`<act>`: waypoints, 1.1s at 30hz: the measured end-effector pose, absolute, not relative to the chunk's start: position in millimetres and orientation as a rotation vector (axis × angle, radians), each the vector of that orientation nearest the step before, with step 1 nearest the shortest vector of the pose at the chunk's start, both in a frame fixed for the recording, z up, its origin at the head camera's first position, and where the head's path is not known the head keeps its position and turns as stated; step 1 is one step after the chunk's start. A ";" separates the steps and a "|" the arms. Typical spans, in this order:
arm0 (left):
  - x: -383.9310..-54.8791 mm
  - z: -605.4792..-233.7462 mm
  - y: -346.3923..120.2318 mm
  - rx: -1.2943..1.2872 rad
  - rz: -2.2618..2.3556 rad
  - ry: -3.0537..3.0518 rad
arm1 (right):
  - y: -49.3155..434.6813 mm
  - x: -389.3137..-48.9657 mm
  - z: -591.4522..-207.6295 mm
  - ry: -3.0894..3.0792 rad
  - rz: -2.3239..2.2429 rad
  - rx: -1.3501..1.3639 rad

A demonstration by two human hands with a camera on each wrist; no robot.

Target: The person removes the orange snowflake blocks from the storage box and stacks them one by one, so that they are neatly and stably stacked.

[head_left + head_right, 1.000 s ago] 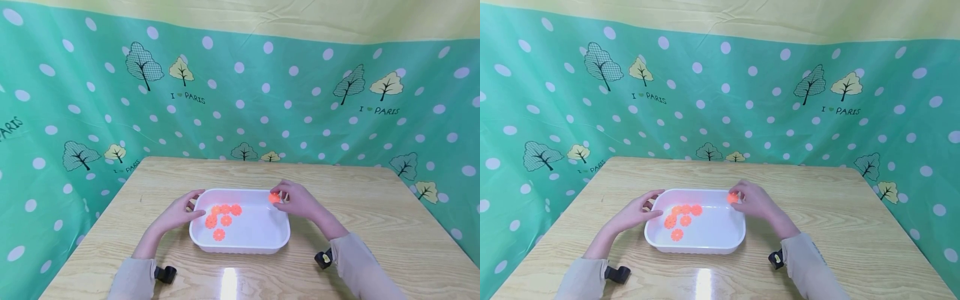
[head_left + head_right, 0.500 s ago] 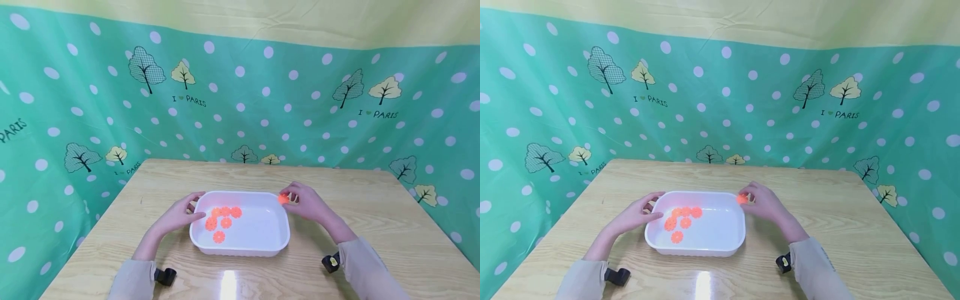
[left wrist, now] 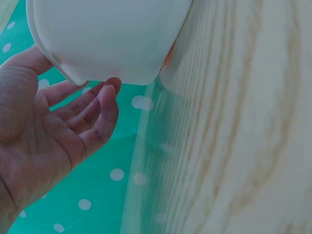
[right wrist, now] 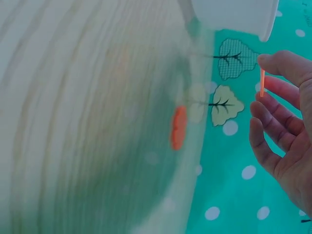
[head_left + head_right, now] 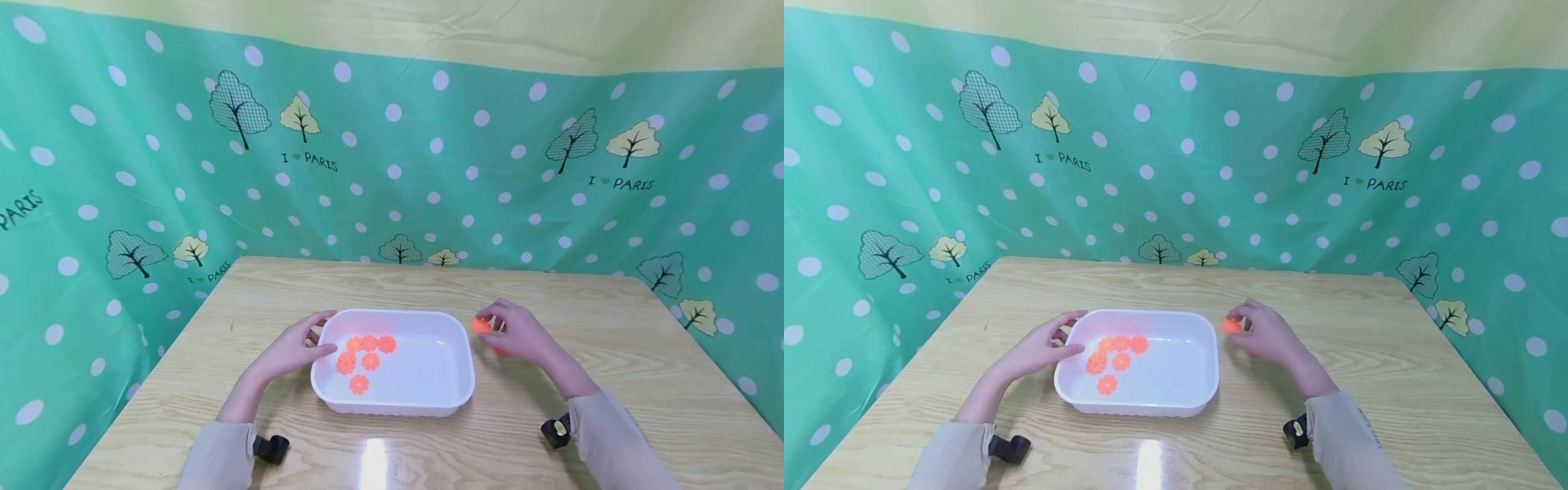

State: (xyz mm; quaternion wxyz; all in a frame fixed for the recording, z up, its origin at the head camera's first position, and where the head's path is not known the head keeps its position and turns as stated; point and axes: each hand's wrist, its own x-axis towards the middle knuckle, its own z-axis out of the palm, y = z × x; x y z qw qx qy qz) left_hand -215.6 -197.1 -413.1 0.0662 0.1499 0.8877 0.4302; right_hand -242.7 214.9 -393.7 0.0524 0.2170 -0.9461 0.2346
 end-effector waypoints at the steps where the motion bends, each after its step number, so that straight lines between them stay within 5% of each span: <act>1: -215.7 -413.2 -197.0 0.443 1.294 2.680 | 216.1 -242.6 -394.6 -2.887 0.721 0.646; 33: -214.8 -411.1 -196.5 0.456 1.306 2.674 | 250.2 -247.1 -419.3 -3.081 0.750 0.542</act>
